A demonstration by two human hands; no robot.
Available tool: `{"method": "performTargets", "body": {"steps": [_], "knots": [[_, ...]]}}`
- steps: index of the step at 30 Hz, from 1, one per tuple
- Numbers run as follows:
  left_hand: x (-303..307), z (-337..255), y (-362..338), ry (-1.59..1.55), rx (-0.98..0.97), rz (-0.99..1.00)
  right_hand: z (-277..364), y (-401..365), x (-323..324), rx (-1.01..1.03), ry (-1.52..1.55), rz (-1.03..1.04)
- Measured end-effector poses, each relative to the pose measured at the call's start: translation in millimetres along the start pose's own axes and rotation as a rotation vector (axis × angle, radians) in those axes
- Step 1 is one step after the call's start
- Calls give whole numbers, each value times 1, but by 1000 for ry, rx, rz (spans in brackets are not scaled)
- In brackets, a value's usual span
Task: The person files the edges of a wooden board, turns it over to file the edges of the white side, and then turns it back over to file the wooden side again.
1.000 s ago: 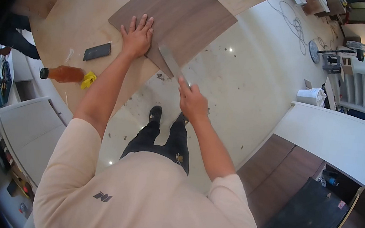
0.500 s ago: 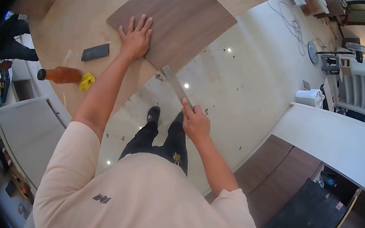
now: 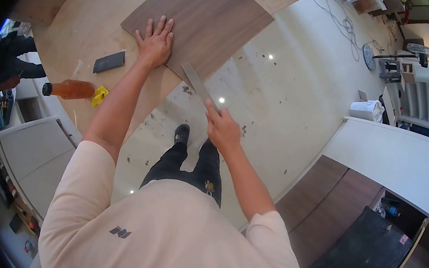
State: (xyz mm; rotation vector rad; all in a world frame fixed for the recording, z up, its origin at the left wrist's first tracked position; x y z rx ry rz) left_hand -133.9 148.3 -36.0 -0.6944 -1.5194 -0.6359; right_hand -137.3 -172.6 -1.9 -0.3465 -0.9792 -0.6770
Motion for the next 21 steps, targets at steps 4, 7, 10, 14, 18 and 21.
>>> {"method": "performTargets", "body": {"steps": [4, 7, 10, 14, 18, 21], "knots": [[4, 1, 0, -10, -7, 3, 10, 46, -1, 71, 4, -90], [5, -1, 1, -20, -7, 0, -9, 11, 15, -7, -69, -24], [6, 0, -1, -7, 2, 2, -28, -25, 12, -88, -34, 110], [7, -2, -3, 32, -18, 32, -13, 47, 6, 10, -26, -30], [6, -2, 0, -32, -36, 27, -16, 59, 23, 21, -41, -90], [5, 1, 1, -60, 19, 73, -41, 7, 36, -36, -29, -68]]}}
Point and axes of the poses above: each hand's wrist, its own y-axis towards the middle knuckle, its own x-axis out of the back of the hand, z = x × y, the point moved 10 cm from there along y, towards the middle knuckle, and after that the axes turned 3 degrees about y, right-handed, at the moved point
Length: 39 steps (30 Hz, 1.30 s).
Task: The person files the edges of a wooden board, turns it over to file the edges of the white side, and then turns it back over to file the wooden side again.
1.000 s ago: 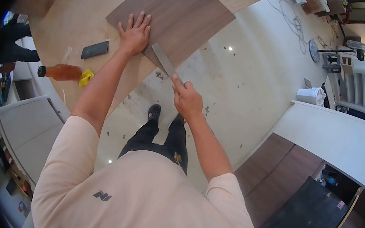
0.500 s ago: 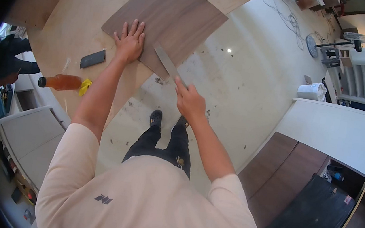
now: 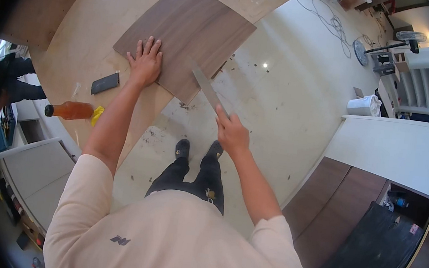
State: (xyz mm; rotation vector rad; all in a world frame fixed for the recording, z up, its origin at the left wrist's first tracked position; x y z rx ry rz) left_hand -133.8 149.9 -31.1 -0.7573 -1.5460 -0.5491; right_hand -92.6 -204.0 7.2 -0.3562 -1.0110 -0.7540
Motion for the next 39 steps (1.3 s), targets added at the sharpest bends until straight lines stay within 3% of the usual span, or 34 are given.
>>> {"method": "performTargets", "body": {"steps": [2, 5, 12, 18, 24, 27, 30, 33, 37, 39], "knots": [[14, -13, -1, 16, 87, 101, -8, -29, 0, -17, -7, 38], [14, -32, -5, -22, 262, 12, -11, -27, -5, 34, -24, 64], [7, -39, -11, 62, 217, -21, 4, 90, -18, 105, 21, -15], [11, -38, -11, 88, 232, -38, -31, -3, -1, 34, 16, 197], [11, -36, -10, 106, 215, -117, -19, 106, -17, 204, 23, -26], [12, -37, -8, 112, 217, -117, -18, 107, -9, 200, -10, -1], [14, -35, -5, 129, 221, -109, -33, 40, 2, 187, 42, 79], [9, -37, -11, 117, 216, -95, -40, 36, -5, 139, 46, 129], [12, -35, -9, 82, 221, -79, -23, 148, -16, 197, -26, 16], [12, -39, -11, 83, 209, -76, -27, 136, -15, 178, -79, 49]]}}
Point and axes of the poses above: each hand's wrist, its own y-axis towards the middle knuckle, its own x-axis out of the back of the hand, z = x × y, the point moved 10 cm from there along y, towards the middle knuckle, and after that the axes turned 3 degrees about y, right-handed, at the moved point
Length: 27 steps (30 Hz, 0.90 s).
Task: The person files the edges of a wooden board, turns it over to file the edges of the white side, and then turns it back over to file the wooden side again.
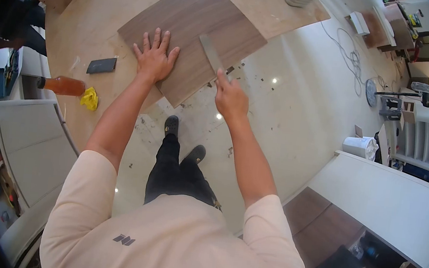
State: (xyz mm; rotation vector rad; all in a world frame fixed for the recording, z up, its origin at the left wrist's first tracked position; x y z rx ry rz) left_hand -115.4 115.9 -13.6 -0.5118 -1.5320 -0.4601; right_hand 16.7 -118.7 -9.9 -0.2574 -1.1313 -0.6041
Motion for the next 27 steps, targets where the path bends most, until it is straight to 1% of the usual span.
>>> {"method": "performTargets", "body": {"steps": [1, 3, 6, 7, 9, 12, 13, 15, 18, 19, 20, 21, 24, 26, 27], "knots": [[0, 0, 2, 5, 1, -13, -1, -4, 0, 1, -30, 17], [-3, 3, 3, 0, 8, -25, 5, -69, 4, 32, 32, 51], [-5, 5, -2, -12, 21, -26, 13, -123, -2, -75, 172, 149], [-5, 5, 0, -5, 18, -26, 18, -111, -5, -42, 151, 110], [-2, 2, 3, -3, 9, -35, 23, -53, -11, 36, 106, 12], [-1, 4, 1, 0, 1, -39, 31, -22, -5, 20, 84, -12], [-2, 3, 3, 2, -1, -46, 32, -39, -5, 15, 98, 7], [-3, 3, 5, -4, 4, -65, 34, -98, -7, 16, 117, 67], [-8, 7, -2, -3, 16, -61, 39, -121, -11, -10, 109, 128], [-9, 8, 1, -1, 14, -56, 42, -103, -12, 8, 112, 90], [-5, 4, 3, -6, 13, -65, 42, -64, -13, 33, 107, 39], [-3, 4, 5, -8, 16, -68, 45, -40, -11, 65, 106, -10], [-5, 3, 4, -9, 11, -74, 44, -66, -12, 82, -2, -16], [-8, 5, 5, -5, 15, -90, 49, -118, -6, 27, 121, 56], [-4, 7, 7, -4, 21, -116, 55, -130, -4, 2, 184, 104]]}}
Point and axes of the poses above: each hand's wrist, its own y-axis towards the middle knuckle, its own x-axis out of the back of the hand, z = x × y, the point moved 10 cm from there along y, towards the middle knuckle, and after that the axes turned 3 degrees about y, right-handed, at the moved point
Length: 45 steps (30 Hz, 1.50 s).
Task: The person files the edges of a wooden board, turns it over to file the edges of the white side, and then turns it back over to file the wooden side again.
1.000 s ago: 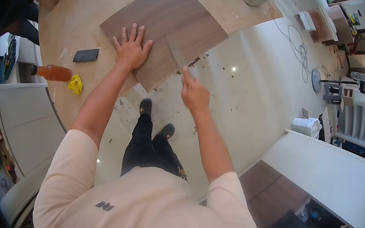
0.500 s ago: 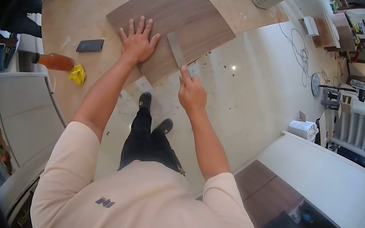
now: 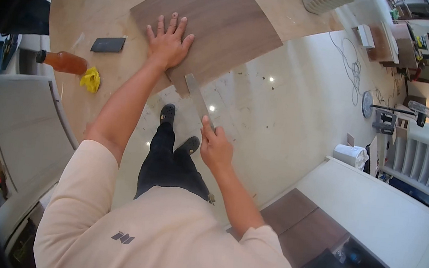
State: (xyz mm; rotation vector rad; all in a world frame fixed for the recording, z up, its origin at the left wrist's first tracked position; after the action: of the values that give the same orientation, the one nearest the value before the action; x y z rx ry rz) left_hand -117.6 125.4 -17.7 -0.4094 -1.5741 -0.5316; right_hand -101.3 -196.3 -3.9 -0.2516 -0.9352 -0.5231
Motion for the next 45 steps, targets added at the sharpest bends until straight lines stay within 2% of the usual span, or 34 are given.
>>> {"method": "performTargets", "body": {"steps": [3, 6, 9, 11, 13, 17, 20, 21, 23, 26, 27, 30, 33, 36, 42, 45], "knots": [[-5, -2, -5, 4, -21, -16, 5, 32, -4, 24, -47, -64], [-13, 8, 6, -35, -67, -43, 5, 62, -8, 52, -119, -40], [-8, 27, 12, -164, -197, -42, -1, 29, -6, 93, -106, -75], [-11, 44, 13, -332, -292, 2, -2, 3, -2, 7, -47, -19], [-3, 41, 8, -303, -318, -32, -4, -5, -2, -43, -18, 4], [-3, 39, 6, -232, -353, -66, 5, 27, -1, 42, -53, -36], [-20, 41, 10, -237, -366, -96, 8, 53, -4, 82, -114, -66], [-17, 42, 8, -173, -310, -93, 11, 59, -4, 92, -136, -79], [-7, 46, -2, -50, -187, -88, 8, 17, -7, 50, -107, -10], [-14, 49, -3, -168, -128, -15, 10, 6, -13, 37, -86, 11], [-22, 49, -11, -168, -143, 3, 12, 1, -14, 25, -80, 7], [-23, 52, 1, -168, -175, -11, 15, 60, -20, 77, -91, -78], [-24, 50, 4, -183, -187, -10, 16, 44, -15, 64, -136, -55], [-24, 54, 8, -185, -170, -21, 10, -9, -14, -15, -33, 50], [-25, 52, 4, -161, -191, 6, 23, 59, -19, 98, -97, -102], [-25, 51, 4, -176, -203, 13, 20, 25, -18, 76, -88, -56]]}}
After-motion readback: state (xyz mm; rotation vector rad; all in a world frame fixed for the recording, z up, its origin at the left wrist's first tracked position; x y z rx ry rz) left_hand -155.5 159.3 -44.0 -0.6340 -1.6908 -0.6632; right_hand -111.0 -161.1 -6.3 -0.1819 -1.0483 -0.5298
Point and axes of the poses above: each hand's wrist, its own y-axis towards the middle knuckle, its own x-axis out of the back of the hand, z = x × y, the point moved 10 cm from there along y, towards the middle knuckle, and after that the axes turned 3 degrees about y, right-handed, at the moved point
